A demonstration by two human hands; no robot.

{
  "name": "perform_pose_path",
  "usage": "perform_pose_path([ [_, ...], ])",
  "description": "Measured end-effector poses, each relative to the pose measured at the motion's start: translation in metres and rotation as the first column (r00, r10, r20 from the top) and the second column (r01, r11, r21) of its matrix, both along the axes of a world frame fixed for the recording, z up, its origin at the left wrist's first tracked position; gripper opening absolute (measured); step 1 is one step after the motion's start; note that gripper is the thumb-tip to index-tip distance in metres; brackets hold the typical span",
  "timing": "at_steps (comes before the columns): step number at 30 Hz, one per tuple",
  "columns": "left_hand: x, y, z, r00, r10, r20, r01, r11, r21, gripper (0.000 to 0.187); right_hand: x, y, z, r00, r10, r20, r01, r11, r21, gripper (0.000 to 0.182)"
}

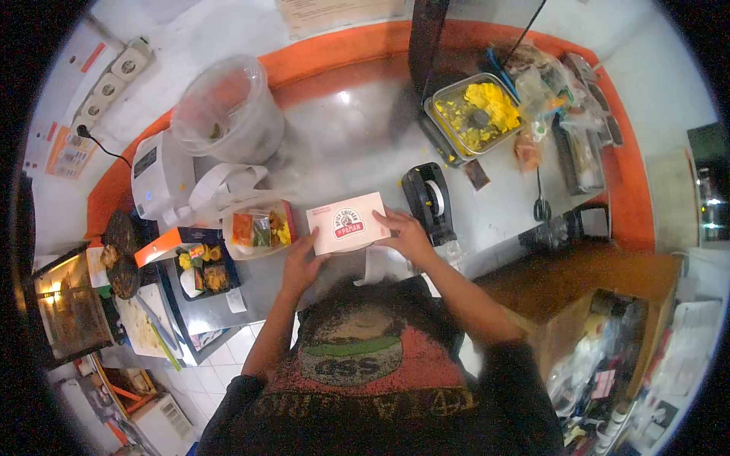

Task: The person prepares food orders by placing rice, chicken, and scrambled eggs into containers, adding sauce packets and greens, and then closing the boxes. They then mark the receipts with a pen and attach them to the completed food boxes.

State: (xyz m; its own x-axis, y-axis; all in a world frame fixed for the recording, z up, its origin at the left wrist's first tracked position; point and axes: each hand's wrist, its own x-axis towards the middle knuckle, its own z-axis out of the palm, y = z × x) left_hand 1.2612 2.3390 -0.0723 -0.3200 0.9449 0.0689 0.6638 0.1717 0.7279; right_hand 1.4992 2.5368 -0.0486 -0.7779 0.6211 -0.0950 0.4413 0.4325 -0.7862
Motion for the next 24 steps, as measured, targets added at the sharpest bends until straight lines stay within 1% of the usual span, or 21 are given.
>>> perform_pose_path([
  [1, -0.001, -0.005, -0.013, 0.999, -0.009, -0.045, 0.010, 1.000, 0.019, 0.063, 0.001, 0.000, -0.001, 0.999, 0.017, -0.031, -0.016, 0.999, 0.042, 0.070],
  [2, 0.000, -0.008, -0.015, 0.996, -0.018, -0.089, 0.022, 0.999, 0.037, 0.060, 0.003, 0.001, -0.007, 0.997, 0.060, -0.041, -0.057, 0.996, 0.069, 0.068],
  [4, 0.008, -0.013, -0.019, 0.996, 0.001, -0.086, 0.001, 1.000, 0.023, 0.051, 0.006, 0.003, -0.018, 0.988, 0.144, -0.061, -0.135, 0.983, 0.125, 0.065],
  [5, 0.012, -0.013, -0.017, 0.996, 0.011, -0.085, -0.010, 1.000, 0.016, 0.047, 0.007, 0.002, -0.018, 0.991, 0.126, -0.036, -0.119, 0.981, 0.155, 0.061],
  [7, 0.016, -0.016, -0.013, 0.976, 0.016, -0.219, 0.009, 0.994, 0.113, 0.046, 0.008, -0.003, -0.018, 0.996, 0.086, 0.013, -0.086, 0.973, 0.215, 0.055],
  [8, 0.017, -0.014, -0.012, 0.959, 0.023, -0.284, 0.025, 0.987, 0.162, 0.045, 0.009, -0.009, -0.016, 0.998, 0.031, 0.050, -0.043, 0.963, 0.268, 0.052],
  [10, 0.018, -0.009, -0.014, 0.907, -0.010, -0.422, 0.086, 0.983, 0.160, 0.055, 0.008, -0.029, -0.009, 0.989, -0.085, 0.118, 0.035, 0.928, 0.371, 0.047],
  [11, 0.019, -0.004, -0.015, 0.874, -0.026, -0.485, 0.115, 0.981, 0.157, 0.060, 0.006, -0.035, -0.009, 0.990, -0.119, 0.078, 0.080, 0.916, 0.393, 0.045],
  [12, 0.019, 0.014, 0.003, 0.863, -0.109, -0.493, 0.160, 0.985, 0.063, 0.062, 0.004, -0.040, -0.009, 0.987, -0.153, 0.040, 0.123, 0.902, 0.415, 0.043],
  [13, 0.018, 0.041, 0.040, 0.849, -0.192, -0.492, 0.205, 0.978, -0.029, 0.064, 0.004, -0.044, -0.008, 0.982, -0.187, 0.004, 0.166, 0.884, 0.437, 0.041],
  [14, 0.021, 0.060, 0.058, 0.831, -0.276, -0.484, 0.250, 0.961, -0.118, 0.066, 0.006, -0.044, -0.011, 0.983, -0.174, -0.051, 0.180, 0.897, 0.403, 0.040],
  [16, 0.020, 0.074, 0.054, 0.806, -0.339, -0.485, 0.318, 0.939, -0.128, 0.068, 0.008, -0.039, -0.019, 0.974, -0.153, -0.168, 0.203, 0.919, 0.337, 0.038],
  [17, 0.018, 0.079, 0.053, 0.792, -0.367, -0.488, 0.349, 0.928, -0.132, 0.069, 0.009, -0.039, -0.003, 0.949, -0.235, -0.212, 0.285, 0.926, 0.248, 0.029],
  [18, 0.018, 0.082, 0.053, 0.797, -0.355, -0.489, 0.349, 0.931, -0.107, 0.068, 0.017, -0.036, 0.007, 0.883, -0.405, -0.235, 0.454, 0.865, 0.214, 0.028],
  [19, 0.018, 0.083, 0.053, 0.802, -0.344, -0.488, 0.347, 0.934, -0.086, 0.068, 0.028, -0.033, 0.016, 0.789, -0.561, -0.250, 0.607, 0.776, 0.173, 0.028],
  [20, 0.019, 0.082, 0.052, 0.808, -0.333, -0.485, 0.345, 0.936, -0.068, 0.067, 0.041, -0.031, 0.020, 0.668, -0.698, -0.257, 0.740, 0.661, 0.129, 0.027],
  [23, 0.014, 0.086, 0.046, 0.831, -0.364, -0.421, 0.346, 0.930, -0.121, 0.067, 0.077, -0.001, 0.026, 0.600, -0.793, -0.106, 0.769, 0.536, 0.348, 0.033],
  [24, 0.015, 0.087, 0.044, 0.834, -0.353, -0.424, 0.347, 0.933, -0.094, 0.066, 0.080, 0.005, 0.026, 0.603, -0.796, -0.053, 0.797, 0.598, 0.082, 0.036],
])
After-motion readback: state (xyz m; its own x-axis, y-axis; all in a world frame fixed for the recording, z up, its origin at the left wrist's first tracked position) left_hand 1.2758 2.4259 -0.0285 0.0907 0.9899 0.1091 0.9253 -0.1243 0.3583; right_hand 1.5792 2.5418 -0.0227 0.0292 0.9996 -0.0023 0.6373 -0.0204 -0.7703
